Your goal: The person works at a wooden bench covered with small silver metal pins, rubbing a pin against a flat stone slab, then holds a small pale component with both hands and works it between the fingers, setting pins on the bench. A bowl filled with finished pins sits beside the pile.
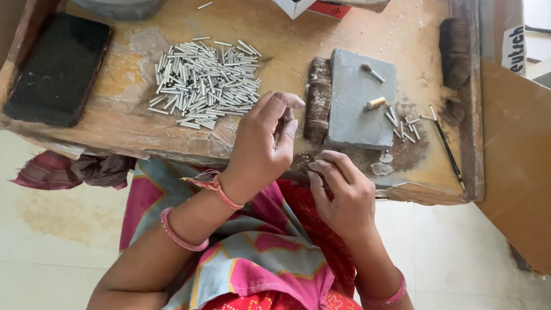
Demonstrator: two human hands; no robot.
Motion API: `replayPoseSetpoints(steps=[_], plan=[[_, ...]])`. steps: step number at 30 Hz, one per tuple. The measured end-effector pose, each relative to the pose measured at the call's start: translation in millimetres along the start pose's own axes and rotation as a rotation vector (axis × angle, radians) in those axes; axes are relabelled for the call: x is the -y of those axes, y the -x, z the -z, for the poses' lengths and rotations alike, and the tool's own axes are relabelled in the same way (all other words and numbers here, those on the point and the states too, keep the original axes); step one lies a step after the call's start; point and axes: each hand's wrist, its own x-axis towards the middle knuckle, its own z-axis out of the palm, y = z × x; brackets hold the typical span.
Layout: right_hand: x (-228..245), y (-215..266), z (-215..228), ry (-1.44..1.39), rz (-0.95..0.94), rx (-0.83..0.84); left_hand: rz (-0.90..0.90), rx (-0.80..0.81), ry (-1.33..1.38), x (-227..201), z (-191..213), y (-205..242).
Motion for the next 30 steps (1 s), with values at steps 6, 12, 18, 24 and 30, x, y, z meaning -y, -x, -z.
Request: replayPoseSetpoints(steps=[6, 12, 18, 24, 30], plan=[[-5.7, 11.0, -9.6, 0.009, 0.042, -0.041, -0.007, -0.049, 0.022, 6.4, 8.5, 2.3], [-20.8, 29.4, -35.2, 0.078, 0.133, -0.221, -0.049, -0.022, -0.054, 10.9, 6.8, 6.1], [-8.3, 21.5, -25.1, -0.042, 0.045, -0.245, -0.218, 0.223, -0.055, -10.5, 13.7, 15.3], [-30.3, 32.6, -5.3, -0.921, -0.502, 0.029, -0.289, 0.486, -0.023, -25.0, 16.8, 22.0], [-43.5, 44.9, 2.9, -1.654, -0.703, 0.256, -0.316, 0.404, 0.062, -26.8, 12.7, 30.7]])
